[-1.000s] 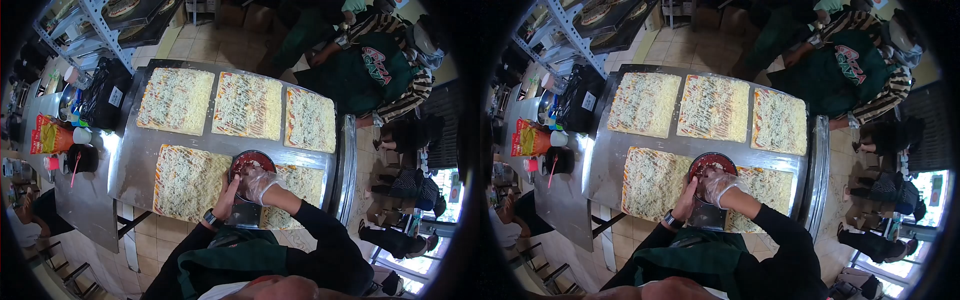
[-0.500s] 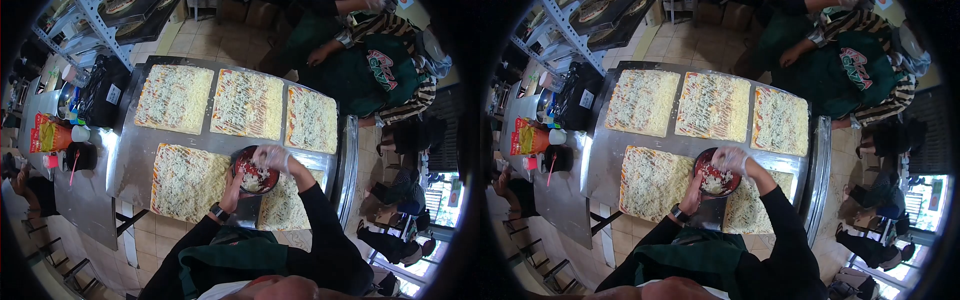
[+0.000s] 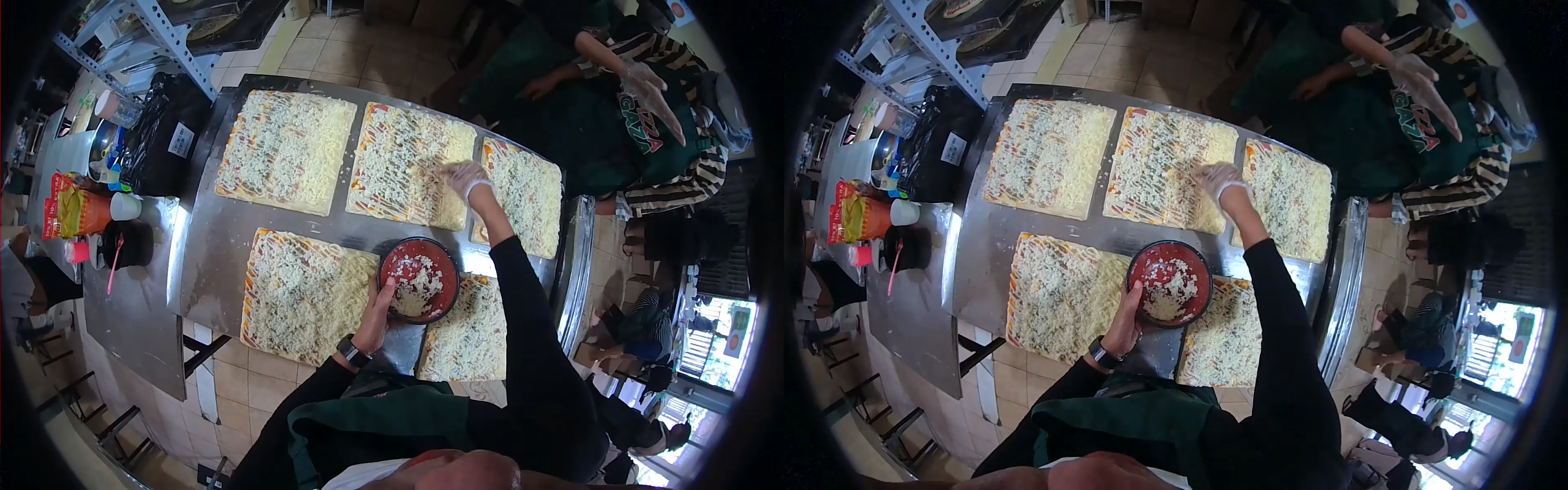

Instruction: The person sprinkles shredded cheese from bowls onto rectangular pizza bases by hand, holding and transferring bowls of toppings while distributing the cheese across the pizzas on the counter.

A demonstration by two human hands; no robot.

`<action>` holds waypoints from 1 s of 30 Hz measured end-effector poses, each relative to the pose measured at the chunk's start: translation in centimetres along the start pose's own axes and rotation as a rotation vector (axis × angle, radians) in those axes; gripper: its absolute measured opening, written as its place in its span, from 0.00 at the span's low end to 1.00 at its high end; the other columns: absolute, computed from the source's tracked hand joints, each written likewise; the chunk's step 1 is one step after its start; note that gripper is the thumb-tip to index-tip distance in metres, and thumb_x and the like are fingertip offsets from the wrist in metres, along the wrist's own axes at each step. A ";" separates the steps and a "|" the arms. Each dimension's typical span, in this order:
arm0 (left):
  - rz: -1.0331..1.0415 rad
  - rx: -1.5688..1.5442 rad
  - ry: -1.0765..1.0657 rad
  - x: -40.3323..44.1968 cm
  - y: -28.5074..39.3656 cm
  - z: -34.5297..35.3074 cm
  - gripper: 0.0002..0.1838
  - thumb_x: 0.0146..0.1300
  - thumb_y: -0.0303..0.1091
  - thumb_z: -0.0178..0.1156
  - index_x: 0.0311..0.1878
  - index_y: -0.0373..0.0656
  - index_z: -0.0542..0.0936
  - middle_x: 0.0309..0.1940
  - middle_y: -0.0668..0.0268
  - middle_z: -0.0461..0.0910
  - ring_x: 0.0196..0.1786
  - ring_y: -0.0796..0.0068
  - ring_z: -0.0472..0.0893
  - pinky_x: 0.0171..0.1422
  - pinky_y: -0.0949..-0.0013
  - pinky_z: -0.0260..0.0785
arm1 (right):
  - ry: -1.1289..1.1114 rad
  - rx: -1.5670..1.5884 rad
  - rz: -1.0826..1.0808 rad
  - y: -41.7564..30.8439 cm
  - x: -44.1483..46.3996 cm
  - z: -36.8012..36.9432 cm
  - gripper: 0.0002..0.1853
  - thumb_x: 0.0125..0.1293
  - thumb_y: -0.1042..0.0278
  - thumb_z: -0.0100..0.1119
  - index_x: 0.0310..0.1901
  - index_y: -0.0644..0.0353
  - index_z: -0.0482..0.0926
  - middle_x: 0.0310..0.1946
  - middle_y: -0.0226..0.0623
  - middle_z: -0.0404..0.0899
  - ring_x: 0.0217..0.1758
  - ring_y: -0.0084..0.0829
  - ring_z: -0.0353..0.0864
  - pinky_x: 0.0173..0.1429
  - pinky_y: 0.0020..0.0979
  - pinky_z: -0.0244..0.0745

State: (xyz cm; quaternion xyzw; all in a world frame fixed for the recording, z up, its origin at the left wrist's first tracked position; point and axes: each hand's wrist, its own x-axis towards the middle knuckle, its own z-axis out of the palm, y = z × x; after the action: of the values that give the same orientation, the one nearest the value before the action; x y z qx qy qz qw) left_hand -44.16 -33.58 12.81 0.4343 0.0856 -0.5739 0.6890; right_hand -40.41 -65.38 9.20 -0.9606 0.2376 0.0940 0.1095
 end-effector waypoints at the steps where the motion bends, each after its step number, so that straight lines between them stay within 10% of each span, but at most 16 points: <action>1: 0.010 -0.011 -0.002 0.1 -0.2 -0.2 0.35 0.61 0.57 0.47 0.64 0.52 0.48 0.60 0.60 0.57 0.60 0.61 0.65 0.46 0.55 0.73 | 0.032 -0.013 0.002 0.2 0.5 -0.7 0.14 0.59 0.52 0.52 0.38 0.51 0.81 0.35 0.37 0.81 0.36 0.33 0.80 0.43 0.28 0.73; 16: 0.020 -0.088 -0.050 -1.4 0.3 -1.4 0.30 0.64 0.50 0.46 0.64 0.49 0.49 0.60 0.63 0.58 0.61 0.70 0.62 0.58 0.62 0.65 | -0.273 0.406 -0.033 -6.9 1.1 -0.7 0.12 0.55 0.58 0.59 0.41 0.48 0.81 0.33 0.33 0.81 0.33 0.30 0.80 0.39 0.27 0.75; 20: 0.045 -0.090 -0.042 -1.5 -0.2 -2.0 0.30 0.65 0.49 0.46 0.64 0.48 0.50 0.60 0.63 0.59 0.61 0.71 0.62 0.61 0.63 0.60 | -0.133 -0.081 -0.192 -9.6 -0.3 -0.9 0.12 0.60 0.61 0.48 0.40 0.43 0.81 0.34 0.35 0.80 0.36 0.35 0.79 0.41 0.31 0.74; 26: 0.098 -0.047 0.001 -2.0 -0.3 -2.3 0.29 0.65 0.49 0.46 0.63 0.48 0.51 0.59 0.63 0.60 0.61 0.71 0.62 0.61 0.64 0.60 | 0.252 0.076 -0.270 -9.0 -3.8 -1.8 0.10 0.60 0.62 0.49 0.37 0.49 0.81 0.33 0.35 0.81 0.32 0.33 0.79 0.40 0.31 0.75; 30: 0.138 -0.065 0.007 -2.6 1.2 -1.1 0.28 0.65 0.49 0.46 0.63 0.46 0.52 0.59 0.62 0.60 0.60 0.71 0.62 0.60 0.66 0.61 | -0.183 0.736 0.049 -11.5 -11.1 -7.5 0.11 0.59 0.62 0.52 0.40 0.54 0.80 0.37 0.38 0.79 0.41 0.34 0.77 0.48 0.31 0.72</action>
State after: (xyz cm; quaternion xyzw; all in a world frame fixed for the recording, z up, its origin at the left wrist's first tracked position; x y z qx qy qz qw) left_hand -43.50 -30.99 14.30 0.4187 0.0767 -0.5206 0.7401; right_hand -43.62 -52.58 20.91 -0.8388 0.2674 0.0904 0.4656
